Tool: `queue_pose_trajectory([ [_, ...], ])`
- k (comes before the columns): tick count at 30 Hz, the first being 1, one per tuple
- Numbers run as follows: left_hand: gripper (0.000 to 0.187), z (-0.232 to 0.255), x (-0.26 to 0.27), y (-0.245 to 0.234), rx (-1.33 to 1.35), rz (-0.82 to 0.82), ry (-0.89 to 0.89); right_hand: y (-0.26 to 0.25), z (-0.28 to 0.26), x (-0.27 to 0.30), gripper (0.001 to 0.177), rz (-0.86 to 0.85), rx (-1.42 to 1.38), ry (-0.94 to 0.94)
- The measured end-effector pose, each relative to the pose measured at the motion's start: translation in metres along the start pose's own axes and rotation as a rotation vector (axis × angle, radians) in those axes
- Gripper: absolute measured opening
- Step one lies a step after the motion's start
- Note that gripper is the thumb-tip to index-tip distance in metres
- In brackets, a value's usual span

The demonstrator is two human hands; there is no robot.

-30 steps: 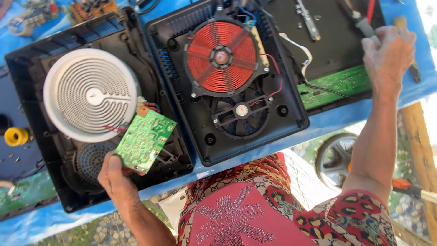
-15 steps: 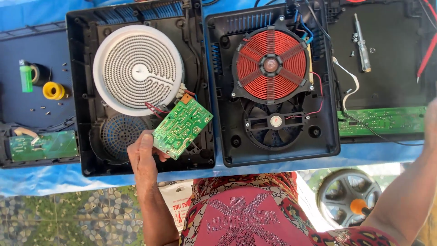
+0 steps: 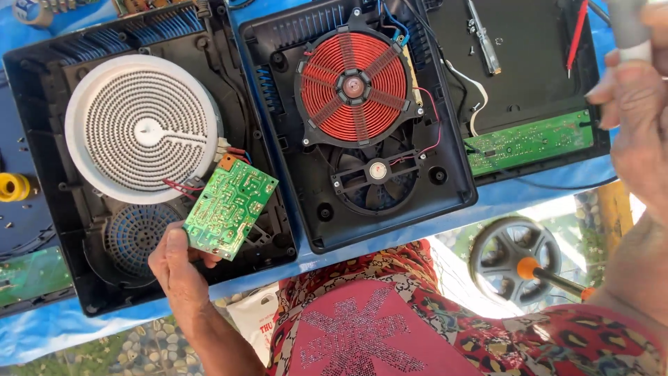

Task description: Soldering components on a circuit board removed from an induction cooktop.

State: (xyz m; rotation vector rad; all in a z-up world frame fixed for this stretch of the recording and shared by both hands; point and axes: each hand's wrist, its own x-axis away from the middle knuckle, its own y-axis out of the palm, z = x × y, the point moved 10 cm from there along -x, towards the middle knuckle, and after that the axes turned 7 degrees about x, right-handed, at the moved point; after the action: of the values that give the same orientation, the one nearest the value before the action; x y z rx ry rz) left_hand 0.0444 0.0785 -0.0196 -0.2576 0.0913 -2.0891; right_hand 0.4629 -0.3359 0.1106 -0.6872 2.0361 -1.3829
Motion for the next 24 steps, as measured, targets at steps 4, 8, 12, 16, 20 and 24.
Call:
queue_pose_trajectory([
  [4, 0.051, 0.001, 0.001, 0.001, 0.027, -0.001, -0.011, 0.009, -0.027, -0.045, 0.045, -0.172, -0.555, 0.143],
  [8, 0.053, 0.002, 0.001, 0.002, -0.003, -0.010, 0.008, -0.007, -0.079, -0.055, 0.037, -0.244, -0.683, 0.070],
  [12, 0.046, 0.016, 0.000, 0.005, -0.014, 0.028, 0.016, 0.010, -0.091, -0.066, 0.045, -0.343, -1.013, -0.077],
  [16, 0.041, 0.017, -0.002, -0.004, 0.005, 0.065, 0.031, 0.044, -0.124, -0.074, 0.042, -0.318, -1.126, -0.149],
  [20, 0.043, 0.004, -0.005, -0.008, 0.015, 0.017, 0.003, 0.044, -0.190, -0.083, 0.040, -0.151, -1.233, -0.425],
  [24, 0.042, 0.003, -0.004, -0.003, 0.040, -0.084, 0.043, 0.059, -0.229, -0.090, 0.041, 0.068, -1.177, -0.430],
])
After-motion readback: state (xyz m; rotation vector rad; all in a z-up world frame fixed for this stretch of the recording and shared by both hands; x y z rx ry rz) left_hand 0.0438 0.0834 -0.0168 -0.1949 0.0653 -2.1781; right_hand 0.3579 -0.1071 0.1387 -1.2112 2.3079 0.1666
